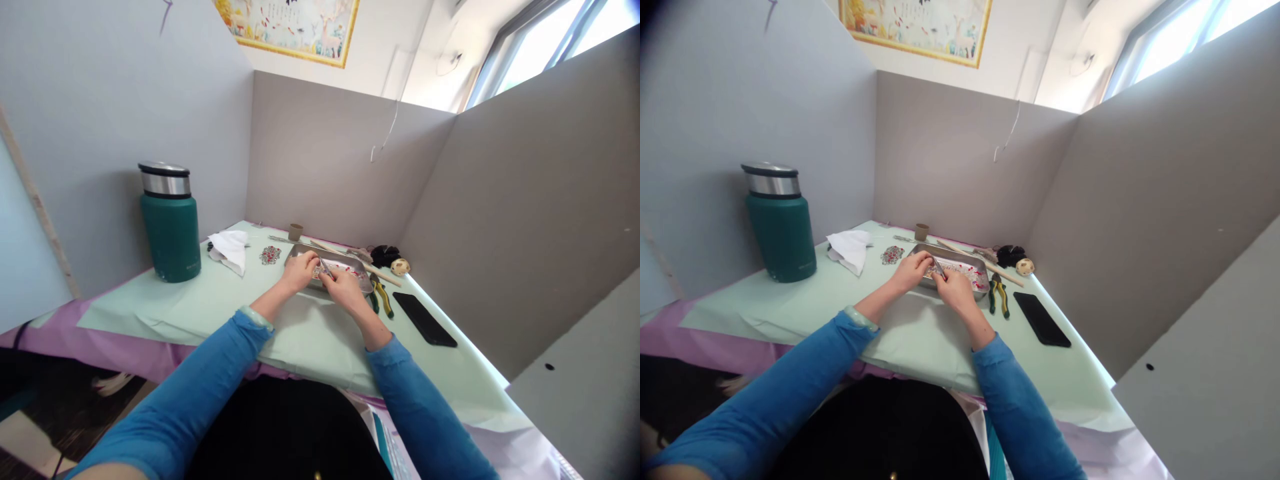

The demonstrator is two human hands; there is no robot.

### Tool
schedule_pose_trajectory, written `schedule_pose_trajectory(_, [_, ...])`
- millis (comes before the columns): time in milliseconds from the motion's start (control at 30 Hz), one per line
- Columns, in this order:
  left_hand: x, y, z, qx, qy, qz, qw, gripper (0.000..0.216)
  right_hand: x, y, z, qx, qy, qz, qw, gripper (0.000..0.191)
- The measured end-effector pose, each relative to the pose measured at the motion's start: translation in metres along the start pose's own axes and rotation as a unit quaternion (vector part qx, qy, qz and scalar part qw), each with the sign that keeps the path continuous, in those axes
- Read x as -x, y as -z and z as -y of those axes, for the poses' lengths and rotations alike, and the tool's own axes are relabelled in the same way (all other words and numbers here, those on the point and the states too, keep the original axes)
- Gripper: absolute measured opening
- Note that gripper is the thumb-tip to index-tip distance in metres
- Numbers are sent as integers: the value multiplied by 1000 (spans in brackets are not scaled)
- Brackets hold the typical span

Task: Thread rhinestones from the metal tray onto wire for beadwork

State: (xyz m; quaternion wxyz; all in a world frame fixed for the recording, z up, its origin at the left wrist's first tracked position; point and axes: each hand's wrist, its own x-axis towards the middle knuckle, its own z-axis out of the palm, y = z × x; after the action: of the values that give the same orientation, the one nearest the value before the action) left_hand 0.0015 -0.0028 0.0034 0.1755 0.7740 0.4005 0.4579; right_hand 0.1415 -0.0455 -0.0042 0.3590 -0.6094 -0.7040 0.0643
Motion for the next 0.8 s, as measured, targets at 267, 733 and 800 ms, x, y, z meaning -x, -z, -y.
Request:
schedule_pose_trajectory(267, [-5,-3,11,133,17,24,991,19,7,3,7,-295,-82,142,941,36])
schedule_pose_trajectory(733, [2,-5,4,-111,-7,-14,994,21,3,-7,12,-265,-135,132,945,27])
schedule_pose_trajectory(800, [3,-7,6,-160,-4,-16,987,22,2,-8,13,-185,-113,96,972,28])
